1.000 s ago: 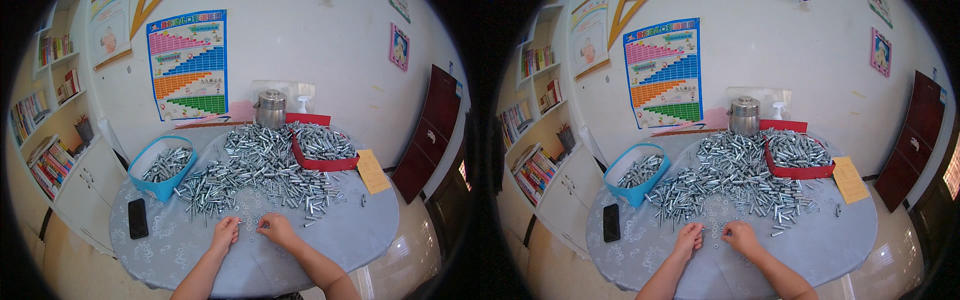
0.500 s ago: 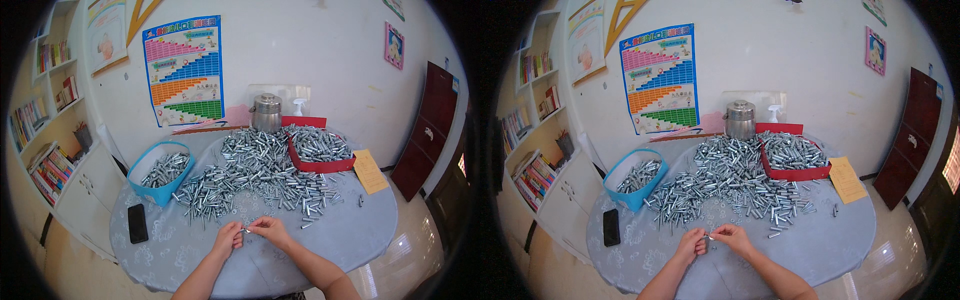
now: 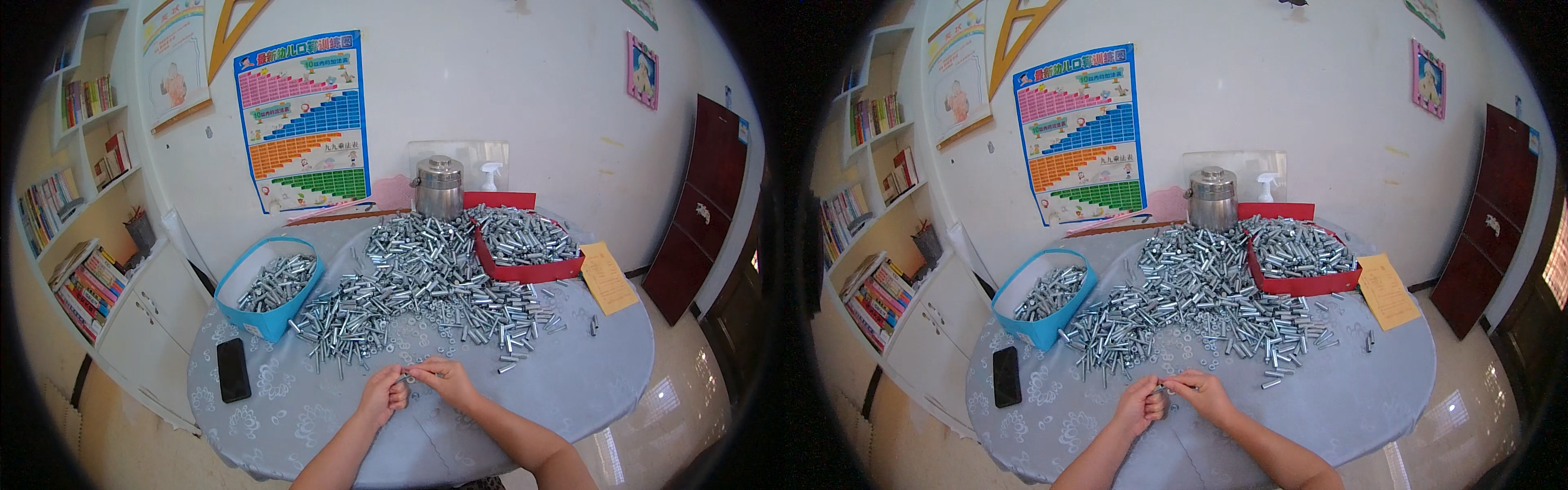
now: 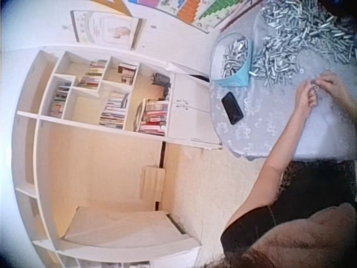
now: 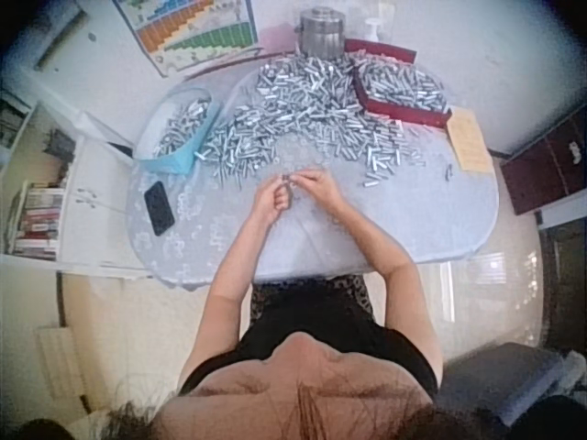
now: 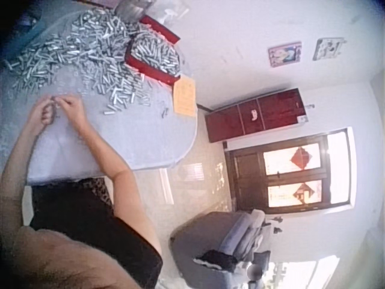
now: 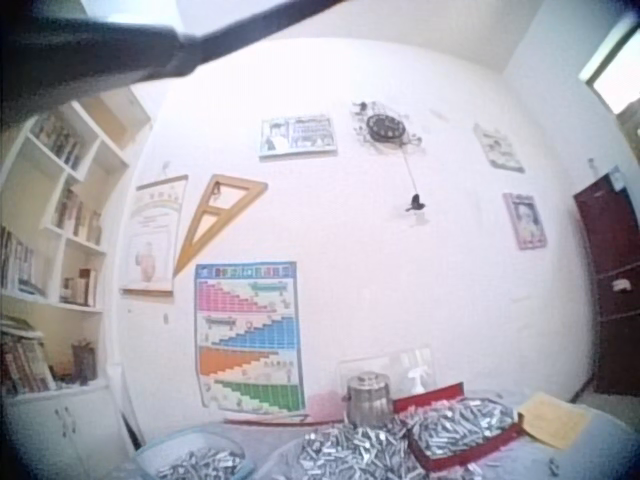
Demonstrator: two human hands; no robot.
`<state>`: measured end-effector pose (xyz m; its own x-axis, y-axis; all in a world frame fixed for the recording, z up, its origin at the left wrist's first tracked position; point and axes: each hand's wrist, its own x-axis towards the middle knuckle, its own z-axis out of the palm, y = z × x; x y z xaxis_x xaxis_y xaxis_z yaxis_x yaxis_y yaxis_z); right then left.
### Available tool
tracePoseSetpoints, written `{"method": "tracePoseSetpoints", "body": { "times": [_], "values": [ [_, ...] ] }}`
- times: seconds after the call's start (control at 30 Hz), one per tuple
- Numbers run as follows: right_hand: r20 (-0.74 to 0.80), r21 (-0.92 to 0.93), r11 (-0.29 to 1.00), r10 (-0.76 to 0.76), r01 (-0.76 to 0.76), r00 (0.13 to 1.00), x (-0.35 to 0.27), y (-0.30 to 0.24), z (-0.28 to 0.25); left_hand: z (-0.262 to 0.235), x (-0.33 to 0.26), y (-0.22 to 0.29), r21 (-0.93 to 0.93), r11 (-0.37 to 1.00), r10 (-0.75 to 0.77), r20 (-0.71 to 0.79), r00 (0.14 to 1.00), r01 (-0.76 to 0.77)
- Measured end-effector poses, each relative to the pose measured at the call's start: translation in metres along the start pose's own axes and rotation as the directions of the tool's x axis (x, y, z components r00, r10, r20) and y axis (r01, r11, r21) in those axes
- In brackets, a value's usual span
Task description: The person sits at a table covered with a large pile of metal bolts and washers. They repeatedly pick up a bolt and a washer, thread the washer onto the bolt, and place the assembled unit into a blue plastic basket on the left side of the table.
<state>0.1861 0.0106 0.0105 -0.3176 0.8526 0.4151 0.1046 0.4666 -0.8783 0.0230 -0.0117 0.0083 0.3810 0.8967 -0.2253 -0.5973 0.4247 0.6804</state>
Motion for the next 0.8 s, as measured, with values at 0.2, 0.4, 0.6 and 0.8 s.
{"method": "tracePoseSetpoints", "body": {
  "times": [0.2,0.4,0.6,0.8],
  "values": [
    [-0.002,-0.191,0.981,-0.028,0.027,1.000,-0.001,-0.017,0.002,0.001,0.001,-0.003,0.029,0.999,0.022,-0.001,1.000,-0.022],
    [-0.097,-0.077,0.997,0.014,-0.021,0.995,-0.004,-0.010,0.004,0.005,0.001,-0.004,0.043,0.998,0.051,-0.022,0.998,-0.050],
    [-0.067,0.038,0.994,0.109,-0.106,0.992,-0.006,-0.007,0.005,0.005,0.001,-0.005,0.070,0.995,0.076,-0.055,0.996,-0.072],
    [-0.049,0.354,0.909,0.251,-0.219,0.967,-0.006,0.000,0.003,0.010,0.000,-0.006,0.154,0.977,0.156,-0.065,0.986,-0.144]
  ]
}}
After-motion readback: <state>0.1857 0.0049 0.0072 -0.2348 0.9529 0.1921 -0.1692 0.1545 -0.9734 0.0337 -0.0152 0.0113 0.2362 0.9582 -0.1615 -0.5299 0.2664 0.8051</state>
